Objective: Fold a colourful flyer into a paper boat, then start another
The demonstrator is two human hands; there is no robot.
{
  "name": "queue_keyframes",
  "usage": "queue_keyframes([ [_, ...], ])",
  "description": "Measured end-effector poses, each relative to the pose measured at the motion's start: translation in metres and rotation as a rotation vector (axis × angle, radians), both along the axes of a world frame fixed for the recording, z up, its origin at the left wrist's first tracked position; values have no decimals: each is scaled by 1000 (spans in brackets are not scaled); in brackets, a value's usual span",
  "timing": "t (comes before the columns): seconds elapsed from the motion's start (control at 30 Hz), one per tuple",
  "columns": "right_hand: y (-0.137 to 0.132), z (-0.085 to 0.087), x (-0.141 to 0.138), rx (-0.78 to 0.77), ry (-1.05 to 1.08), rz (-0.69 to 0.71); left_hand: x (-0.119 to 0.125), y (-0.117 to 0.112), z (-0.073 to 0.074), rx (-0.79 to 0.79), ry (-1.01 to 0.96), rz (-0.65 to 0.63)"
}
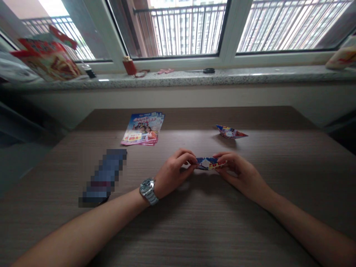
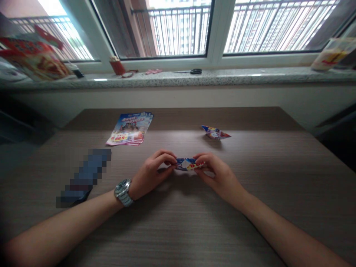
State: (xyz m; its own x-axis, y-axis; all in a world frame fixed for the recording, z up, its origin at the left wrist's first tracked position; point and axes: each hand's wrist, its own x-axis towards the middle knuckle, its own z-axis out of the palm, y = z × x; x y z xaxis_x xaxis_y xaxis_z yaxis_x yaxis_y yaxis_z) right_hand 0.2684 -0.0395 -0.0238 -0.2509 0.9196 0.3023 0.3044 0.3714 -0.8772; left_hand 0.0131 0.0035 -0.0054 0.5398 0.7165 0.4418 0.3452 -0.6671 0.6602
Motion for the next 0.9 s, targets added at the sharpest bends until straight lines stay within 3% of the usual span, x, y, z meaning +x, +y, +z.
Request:
queue_keyframes([
  [0.37,2,5,3,87,-184,-33,-2,1,-1,54,8,-29],
  [0.73,3,16,1,390,-421,-179,-2,1,-4,101,49,-31],
  [0.9,-3,15,-5,372,-423,-77,-2,-2,-4,114,65,-33],
])
